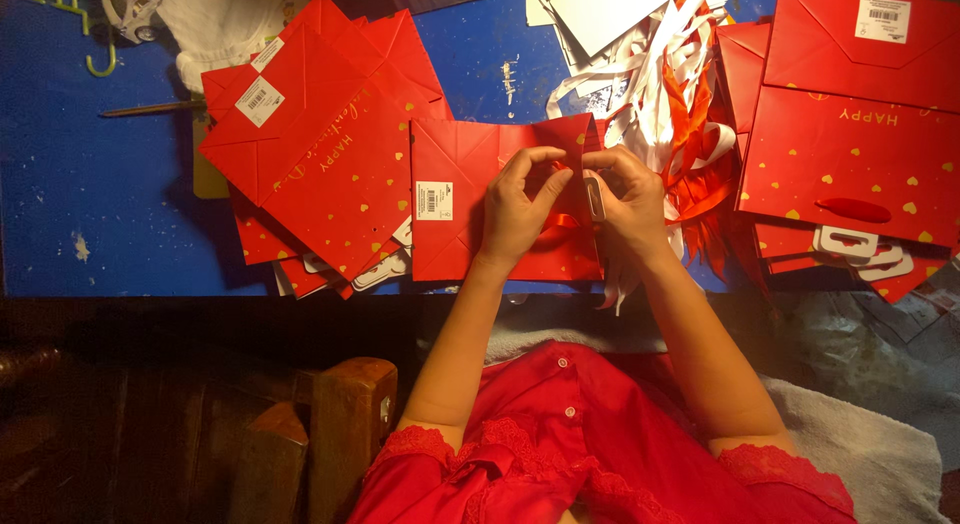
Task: The person assembles red gift boxes by threading red ribbons through white plastic handles and folding the boxes closed. The person repeats this process for multiple boxes, stacking the finished ones on the table.
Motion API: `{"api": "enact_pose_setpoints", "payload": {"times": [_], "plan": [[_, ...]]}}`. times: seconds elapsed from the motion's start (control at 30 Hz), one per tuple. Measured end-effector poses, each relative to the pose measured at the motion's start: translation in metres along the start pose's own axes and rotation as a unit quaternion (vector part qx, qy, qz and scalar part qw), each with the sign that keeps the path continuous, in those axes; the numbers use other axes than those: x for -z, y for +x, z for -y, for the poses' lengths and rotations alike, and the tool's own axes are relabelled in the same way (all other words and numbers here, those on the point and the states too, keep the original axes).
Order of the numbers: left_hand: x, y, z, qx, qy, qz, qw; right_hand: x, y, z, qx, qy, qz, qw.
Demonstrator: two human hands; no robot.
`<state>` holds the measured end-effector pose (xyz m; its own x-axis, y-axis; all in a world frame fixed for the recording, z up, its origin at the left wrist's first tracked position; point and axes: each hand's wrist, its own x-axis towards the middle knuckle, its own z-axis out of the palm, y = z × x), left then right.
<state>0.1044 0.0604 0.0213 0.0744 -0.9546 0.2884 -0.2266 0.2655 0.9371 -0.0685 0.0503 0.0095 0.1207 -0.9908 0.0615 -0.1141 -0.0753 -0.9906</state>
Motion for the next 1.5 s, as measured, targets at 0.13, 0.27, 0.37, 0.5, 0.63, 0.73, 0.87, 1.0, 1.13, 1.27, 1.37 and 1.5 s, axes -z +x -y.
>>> {"api": "enact_pose_setpoints", "payload": {"times": [0.13,0.27,0.37,0.5,0.63,0.73,0.87,1.0,1.13,1.27,1.37,1.5], "plan": [[-0.001,-0.001,0.004,0.018,0.004,0.010,1.000,0.000,-0.001,0.001,-0.025,0.030,0.003,0.999],[-0.004,-0.001,0.012,0.053,0.008,-0.011,0.998,0.001,0.000,0.001,0.020,-0.006,0.005,1.000],[-0.006,0.000,0.013,0.072,-0.061,-0.013,0.995,0.001,0.000,0.001,0.009,0.024,0.010,1.000],[-0.003,-0.002,0.008,0.005,-0.021,-0.003,1.000,0.001,0.000,0.002,-0.001,0.048,0.009,0.999],[-0.001,-0.002,0.008,-0.007,0.026,0.012,1.000,0.000,-0.001,0.005,-0.017,0.027,0.003,0.999],[-0.003,-0.002,0.010,0.051,-0.007,0.000,0.999,-0.001,0.000,0.007,0.003,0.004,0.003,1.000],[-0.002,0.000,0.011,0.065,-0.027,-0.011,0.997,-0.002,0.000,0.008,0.023,-0.013,0.000,1.000],[0.000,0.001,0.003,0.044,-0.039,-0.003,0.998,-0.003,-0.001,0.010,-0.032,0.013,-0.015,0.999],[0.002,0.000,-0.002,0.012,0.004,0.012,1.000,-0.004,-0.002,0.012,-0.021,0.003,-0.016,1.000],[0.000,0.000,0.004,0.007,0.015,0.007,1.000,-0.004,-0.001,0.013,-0.028,-0.010,-0.019,0.999],[-0.002,-0.002,0.009,0.045,-0.007,-0.007,0.999,-0.004,-0.001,0.013,-0.021,-0.009,-0.015,1.000],[-0.003,-0.001,0.010,0.057,-0.027,-0.007,0.998,-0.005,-0.002,0.012,-0.024,0.000,-0.019,1.000]]}}
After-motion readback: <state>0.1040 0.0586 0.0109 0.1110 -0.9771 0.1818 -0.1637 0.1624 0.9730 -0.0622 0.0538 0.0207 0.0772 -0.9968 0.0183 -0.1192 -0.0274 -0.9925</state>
